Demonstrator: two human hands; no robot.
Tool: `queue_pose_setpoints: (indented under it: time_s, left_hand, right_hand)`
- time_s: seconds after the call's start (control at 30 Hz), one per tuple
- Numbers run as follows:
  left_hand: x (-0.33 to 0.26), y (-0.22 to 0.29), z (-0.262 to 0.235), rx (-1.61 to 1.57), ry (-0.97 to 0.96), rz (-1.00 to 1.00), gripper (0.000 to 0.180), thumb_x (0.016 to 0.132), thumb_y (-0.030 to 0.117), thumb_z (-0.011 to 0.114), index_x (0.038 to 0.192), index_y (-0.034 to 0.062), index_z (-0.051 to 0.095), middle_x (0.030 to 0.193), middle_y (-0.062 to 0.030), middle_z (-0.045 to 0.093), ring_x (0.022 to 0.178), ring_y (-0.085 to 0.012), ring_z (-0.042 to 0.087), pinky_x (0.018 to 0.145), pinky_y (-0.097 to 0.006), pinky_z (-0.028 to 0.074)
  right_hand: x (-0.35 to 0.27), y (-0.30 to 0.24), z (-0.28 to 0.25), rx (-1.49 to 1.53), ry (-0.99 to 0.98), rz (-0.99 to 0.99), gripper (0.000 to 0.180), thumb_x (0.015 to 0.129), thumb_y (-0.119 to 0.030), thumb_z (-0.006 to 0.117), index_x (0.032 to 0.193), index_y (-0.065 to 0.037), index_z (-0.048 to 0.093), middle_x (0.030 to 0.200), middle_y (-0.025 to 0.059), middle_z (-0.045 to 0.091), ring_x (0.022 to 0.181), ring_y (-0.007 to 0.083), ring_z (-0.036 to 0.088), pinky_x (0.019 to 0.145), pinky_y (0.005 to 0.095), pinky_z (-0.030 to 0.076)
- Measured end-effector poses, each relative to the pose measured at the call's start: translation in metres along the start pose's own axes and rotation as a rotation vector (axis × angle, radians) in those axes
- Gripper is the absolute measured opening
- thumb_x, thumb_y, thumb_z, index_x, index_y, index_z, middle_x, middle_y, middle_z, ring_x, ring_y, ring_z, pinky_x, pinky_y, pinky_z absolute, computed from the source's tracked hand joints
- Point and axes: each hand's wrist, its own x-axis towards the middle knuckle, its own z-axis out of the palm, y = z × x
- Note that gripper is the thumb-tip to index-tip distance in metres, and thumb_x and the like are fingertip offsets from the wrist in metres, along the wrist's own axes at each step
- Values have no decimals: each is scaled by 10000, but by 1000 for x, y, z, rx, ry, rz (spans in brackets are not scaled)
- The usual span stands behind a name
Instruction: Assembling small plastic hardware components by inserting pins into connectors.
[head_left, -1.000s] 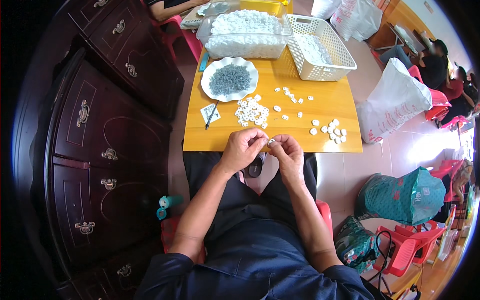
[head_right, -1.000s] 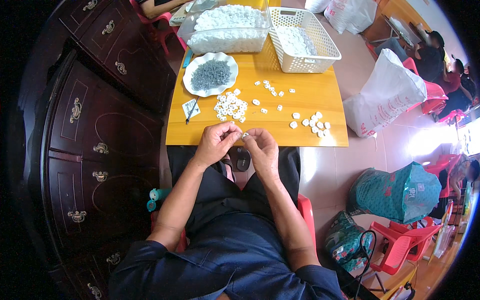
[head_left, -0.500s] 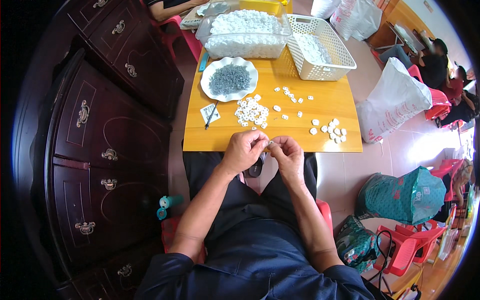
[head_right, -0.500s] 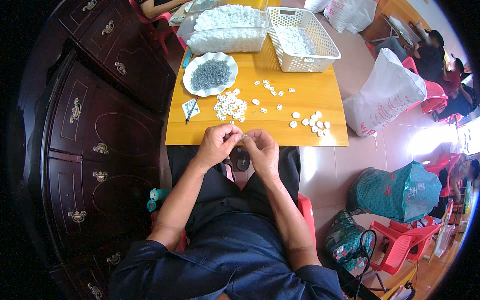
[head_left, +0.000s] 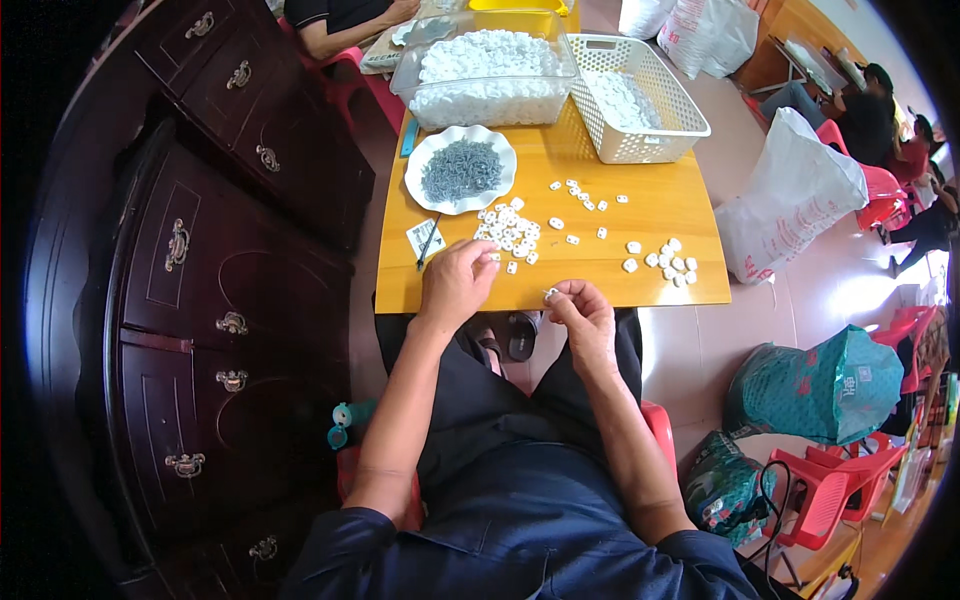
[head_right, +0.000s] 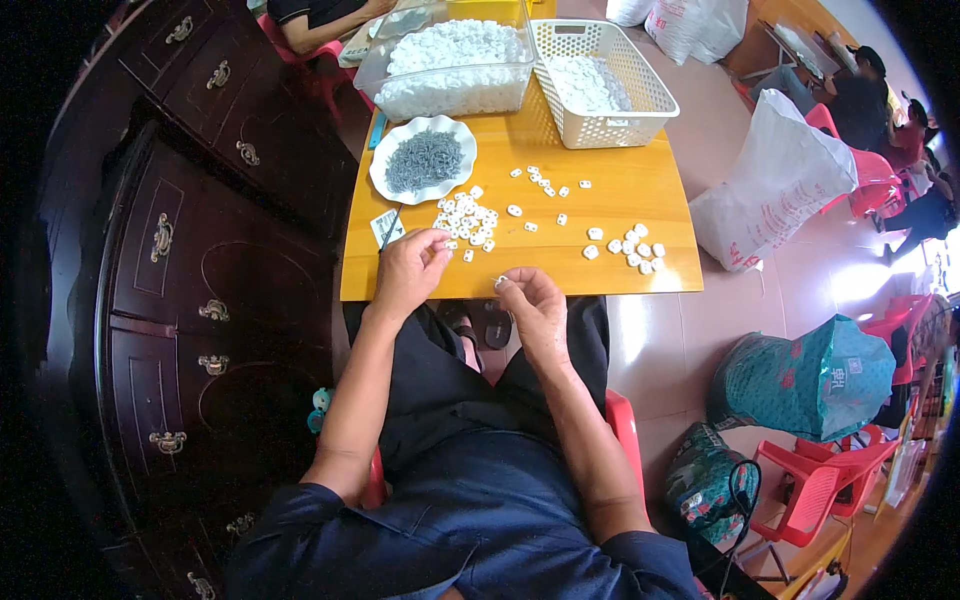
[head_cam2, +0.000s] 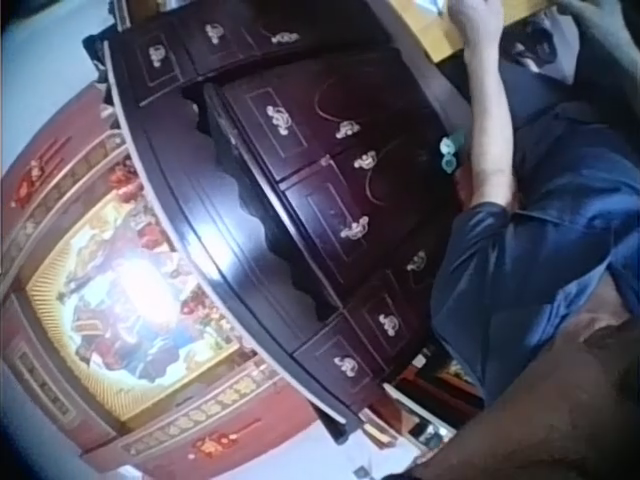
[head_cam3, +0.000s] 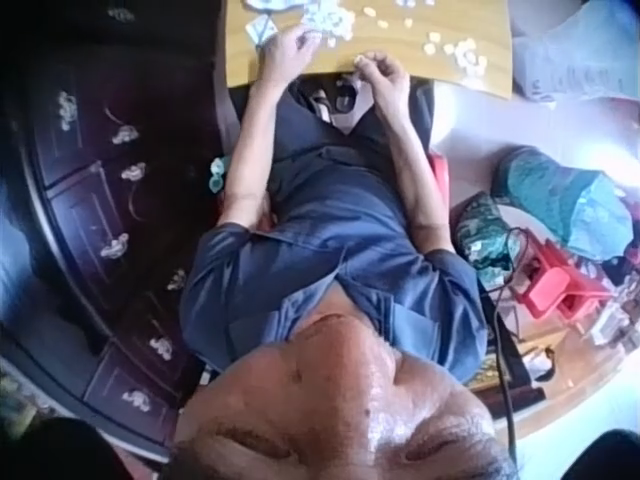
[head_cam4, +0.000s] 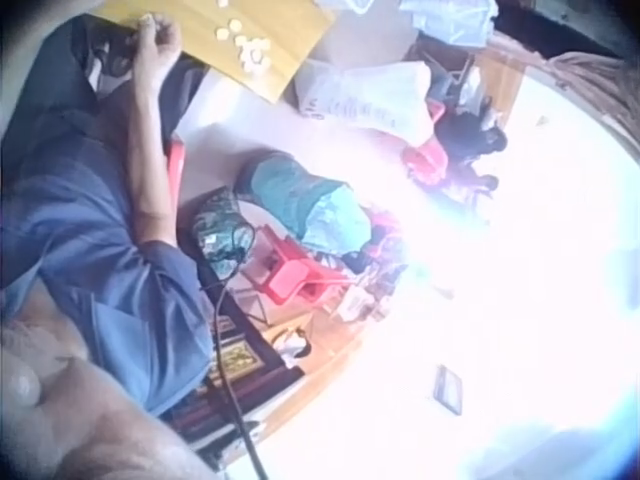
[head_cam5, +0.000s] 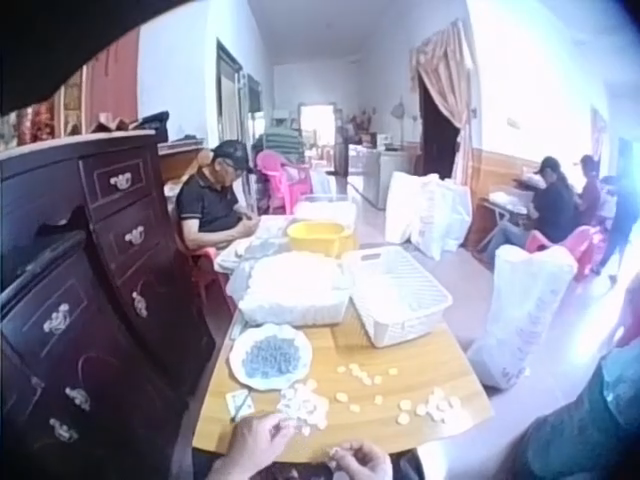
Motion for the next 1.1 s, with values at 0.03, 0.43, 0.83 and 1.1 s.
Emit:
queue_pose_setpoints:
  time_s: [0.03, 0.43, 0.83, 1.1]
  left_hand:
    - [3, -3, -2, 239, 46, 59, 233, 858, 115, 726, 1066, 12, 702, 930, -145, 719, 810, -310, 712, 732, -400, 567]
    - [17, -7, 9, 378, 8, 36, 156, 857, 218, 728, 940, 88, 703, 888, -125, 657, 826, -360, 667, 718, -461, 535]
    - [22, -4, 11, 333, 37, 53, 103, 855, 140, 710, 942, 84, 704, 901, -130, 673, 843, -362, 672, 728, -449, 534]
    - [0, 7, 11, -369, 15, -218, 94, 926, 56, 675, 1000, 5, 705, 894, -29, 697, 682, -72, 626, 634, -246, 502]
  right_hand:
    - [0, 1, 0, 14, -4, -2, 103, 942, -50, 685, 1026, -1, 651, 911, 10, 682, 791, 81, 615, 726, 217, 495]
    - [0, 1, -1, 19, -11, 1, 98, 942, -64, 681, 1024, -21, 649, 895, 12, 684, 765, 77, 606, 719, 212, 486]
    - [-1, 2, -2, 7, -23, 10, 97, 954, -61, 662, 1045, -28, 648, 893, 19, 694, 751, 74, 601, 713, 205, 476]
    - [-1, 1, 1, 31, -12, 40, 111, 951, -83, 673, 1051, -39, 650, 893, 21, 693, 743, 80, 597, 718, 217, 474]
